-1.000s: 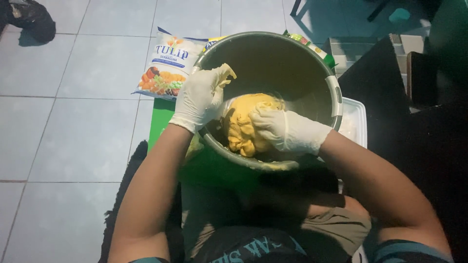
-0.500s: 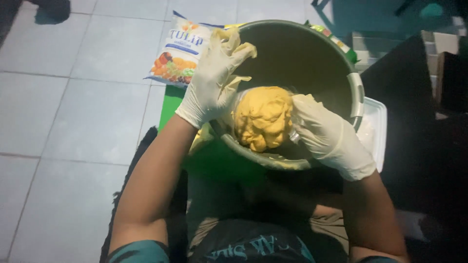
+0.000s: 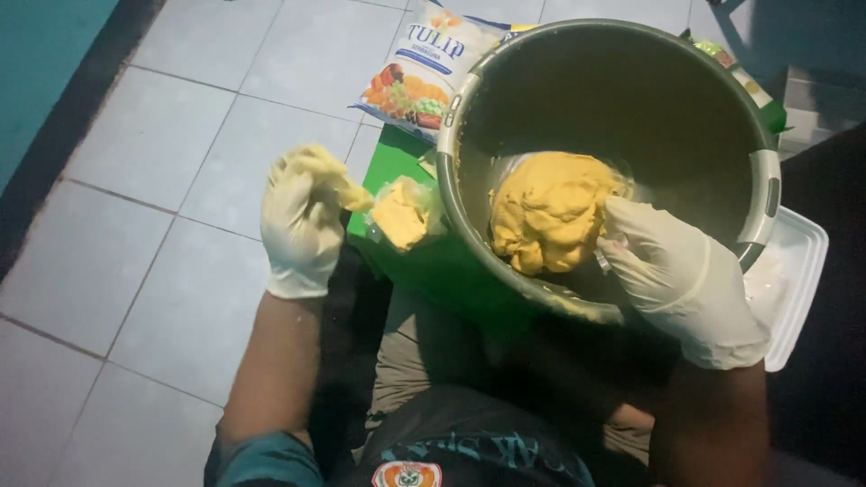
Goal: The person is using both hands to knead a large mass of yellow dough inside a mixing bowl.
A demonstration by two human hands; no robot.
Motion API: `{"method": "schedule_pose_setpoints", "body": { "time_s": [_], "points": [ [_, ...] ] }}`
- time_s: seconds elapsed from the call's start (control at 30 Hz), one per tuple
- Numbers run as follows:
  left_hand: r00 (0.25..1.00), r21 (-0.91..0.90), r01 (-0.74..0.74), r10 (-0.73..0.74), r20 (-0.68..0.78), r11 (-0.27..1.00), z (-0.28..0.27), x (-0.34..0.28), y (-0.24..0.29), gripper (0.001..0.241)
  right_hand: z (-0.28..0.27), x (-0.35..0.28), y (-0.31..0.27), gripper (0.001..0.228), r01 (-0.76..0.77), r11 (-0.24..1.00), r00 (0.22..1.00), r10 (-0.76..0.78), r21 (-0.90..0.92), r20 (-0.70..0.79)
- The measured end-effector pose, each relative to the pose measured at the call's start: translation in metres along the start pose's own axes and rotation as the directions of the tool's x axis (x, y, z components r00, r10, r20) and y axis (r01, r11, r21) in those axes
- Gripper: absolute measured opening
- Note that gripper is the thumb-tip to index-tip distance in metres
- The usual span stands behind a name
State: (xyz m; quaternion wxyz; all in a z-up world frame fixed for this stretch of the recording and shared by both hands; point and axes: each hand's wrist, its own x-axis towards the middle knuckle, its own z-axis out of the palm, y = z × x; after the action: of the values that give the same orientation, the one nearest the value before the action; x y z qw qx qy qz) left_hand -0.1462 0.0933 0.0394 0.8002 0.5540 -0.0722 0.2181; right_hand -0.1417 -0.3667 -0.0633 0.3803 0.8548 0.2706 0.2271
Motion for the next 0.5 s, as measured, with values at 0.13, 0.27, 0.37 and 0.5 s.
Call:
{"method": "schedule_pose_setpoints", "body": {
  "time_s": [0.13, 0.27, 0.37, 0.5],
  "points": [
    [0.904, 0.032, 0.385, -0.37, -0.213, 0.922, -0.001, -0.04, -0.002, 0.033, 0.017, -0.008, -0.007, 0.059, -0.011, 0.828, 0.985, 0.105, 0.561, -0.136],
    [0.907, 0.636, -0.417, 0.336, 0.252, 0.649, -0.049, -0.076, -0.071, 0.031, -0.006, -0.001, 0.003, 0.057, -0.048, 0.36, 0.973, 0.227, 0.932, -0.037],
    [0.868, 0.745, -0.497, 0.263, 0.422, 0.445, -0.064, -0.086, -0.093, 0.063, 0.022, -0.013, -0.008, 0.06, -0.041, 0.824, 0.991, 0.106, 0.566, -0.082],
    [0.818, 0.825, -0.565, 0.145, 0.557, 0.016, -0.055, -0.085, -0.1, 0.066, 0.006, -0.009, -0.004, 0.058, -0.195, 0.405, 0.965, 0.243, 0.893, 0.101]
  ]
}}
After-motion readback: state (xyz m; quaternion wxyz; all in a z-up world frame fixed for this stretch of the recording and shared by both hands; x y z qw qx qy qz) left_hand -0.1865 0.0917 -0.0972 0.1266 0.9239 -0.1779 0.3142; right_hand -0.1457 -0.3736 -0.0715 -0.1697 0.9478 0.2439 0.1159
